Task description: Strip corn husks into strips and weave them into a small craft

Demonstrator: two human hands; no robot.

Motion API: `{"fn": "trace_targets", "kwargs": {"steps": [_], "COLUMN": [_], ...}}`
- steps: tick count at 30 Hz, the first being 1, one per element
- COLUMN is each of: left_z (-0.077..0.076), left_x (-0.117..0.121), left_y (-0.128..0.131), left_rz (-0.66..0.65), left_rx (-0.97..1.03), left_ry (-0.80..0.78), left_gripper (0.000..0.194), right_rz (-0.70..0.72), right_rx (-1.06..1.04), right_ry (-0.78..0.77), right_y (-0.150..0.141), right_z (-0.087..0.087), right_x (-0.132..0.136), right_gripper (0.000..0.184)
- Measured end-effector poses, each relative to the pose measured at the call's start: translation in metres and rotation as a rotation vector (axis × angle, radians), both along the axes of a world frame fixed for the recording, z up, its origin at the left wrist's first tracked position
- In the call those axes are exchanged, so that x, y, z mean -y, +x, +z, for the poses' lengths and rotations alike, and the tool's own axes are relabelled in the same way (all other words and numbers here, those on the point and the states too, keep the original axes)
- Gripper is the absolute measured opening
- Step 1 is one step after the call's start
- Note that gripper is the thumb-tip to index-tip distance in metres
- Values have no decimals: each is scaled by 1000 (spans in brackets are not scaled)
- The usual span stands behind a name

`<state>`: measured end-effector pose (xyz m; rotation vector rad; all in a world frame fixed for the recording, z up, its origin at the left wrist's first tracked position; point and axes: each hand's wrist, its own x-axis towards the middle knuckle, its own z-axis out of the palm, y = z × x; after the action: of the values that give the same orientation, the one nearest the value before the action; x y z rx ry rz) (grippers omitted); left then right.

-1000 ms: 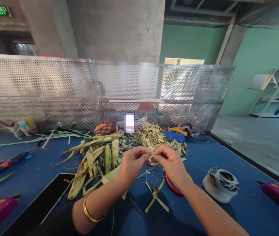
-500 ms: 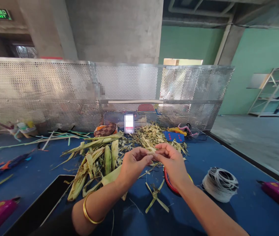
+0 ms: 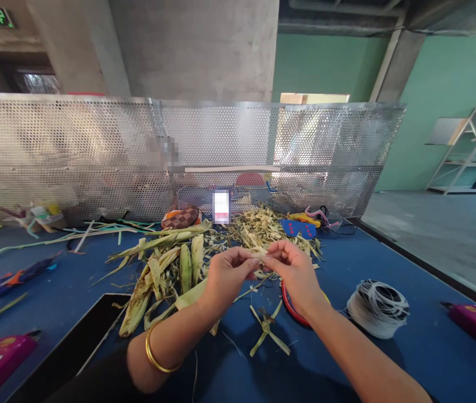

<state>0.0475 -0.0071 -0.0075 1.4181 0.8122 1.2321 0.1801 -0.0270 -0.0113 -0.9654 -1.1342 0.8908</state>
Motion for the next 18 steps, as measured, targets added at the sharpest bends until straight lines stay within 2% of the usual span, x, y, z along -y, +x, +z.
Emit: {"fn": "trace_targets", "kwargs": {"steps": [3, 9, 13, 18], "left_z": [-1, 0, 3, 7], "left_x": [0, 1, 2, 4], "left_y": [0, -1, -2, -2], "left_rz": [47, -9, -69, -109], "left_rx": [20, 97, 125, 103], "left_ry": [-30, -140, -234, -287], "left_gripper": [17, 23, 25, 30], "right_rz": [-5, 12, -48, -79], "right_rx": [74, 286, 422, 474], "right_ry": [44, 139, 216, 272], "right_y": [0, 3, 6, 7], "right_z": [-3, -2, 0, -3], "right_x": [-1, 0, 1, -1], "right_gripper": [12, 4, 4, 6]}}
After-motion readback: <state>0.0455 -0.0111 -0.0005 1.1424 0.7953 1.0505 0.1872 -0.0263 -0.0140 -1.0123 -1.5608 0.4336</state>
